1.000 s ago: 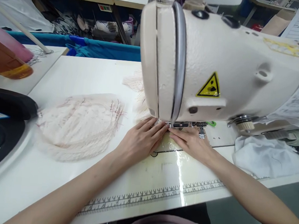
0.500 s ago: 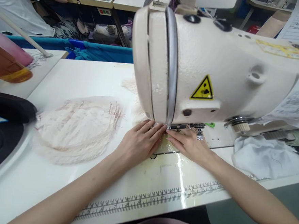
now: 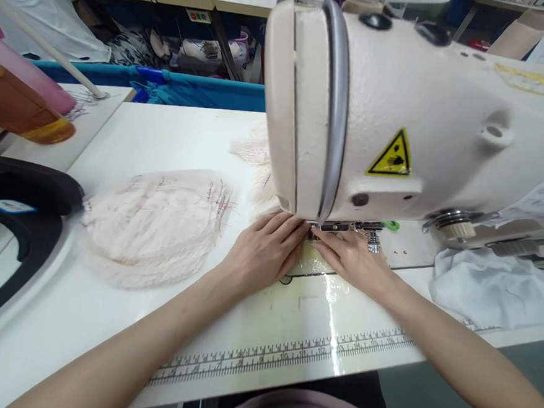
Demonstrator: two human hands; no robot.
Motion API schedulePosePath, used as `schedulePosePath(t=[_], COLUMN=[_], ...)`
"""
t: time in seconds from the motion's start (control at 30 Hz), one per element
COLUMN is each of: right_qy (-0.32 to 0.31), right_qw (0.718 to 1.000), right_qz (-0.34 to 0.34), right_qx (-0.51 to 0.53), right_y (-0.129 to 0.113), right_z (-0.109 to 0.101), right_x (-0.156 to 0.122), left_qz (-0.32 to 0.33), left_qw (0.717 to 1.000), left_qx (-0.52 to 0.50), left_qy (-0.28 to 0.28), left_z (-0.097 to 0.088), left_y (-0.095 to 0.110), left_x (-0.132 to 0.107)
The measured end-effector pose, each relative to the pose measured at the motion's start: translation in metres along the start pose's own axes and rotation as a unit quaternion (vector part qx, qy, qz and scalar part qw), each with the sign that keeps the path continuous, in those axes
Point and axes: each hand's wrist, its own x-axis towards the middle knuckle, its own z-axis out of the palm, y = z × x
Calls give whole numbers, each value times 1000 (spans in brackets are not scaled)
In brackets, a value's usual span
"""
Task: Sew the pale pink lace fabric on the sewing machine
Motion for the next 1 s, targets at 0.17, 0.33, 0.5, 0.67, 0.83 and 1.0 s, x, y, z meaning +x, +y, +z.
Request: schedulePosePath(t=[0.17, 0.33, 0.5, 0.67, 0.83, 1.0], right_qy=[-6, -16, -37, -15, 50, 69], right_qw=[999, 999, 998, 999, 998, 995], right_qz=[5, 32, 50, 38, -8, -34], right_qx=[35, 27, -24, -29, -42, -70], right_y=[9, 9, 8, 13, 16, 17], right_z=[3, -1, -5, -2, -1, 0], right_x=[1, 0, -1, 0, 0, -1], left_qz=[-9, -9, -5, -16, -191, -421], left_qw=[1000, 1000, 1000, 999, 974, 889], left_qx=[-2, 0, 10, 30, 87, 121], left_qy=[3, -3, 3, 21, -83, -133], left_z=[0, 0, 0, -6, -35, -70], left_y=[-1, -1, -1, 7, -1, -31], left_x=[-2, -2, -3, -3, -4, -25])
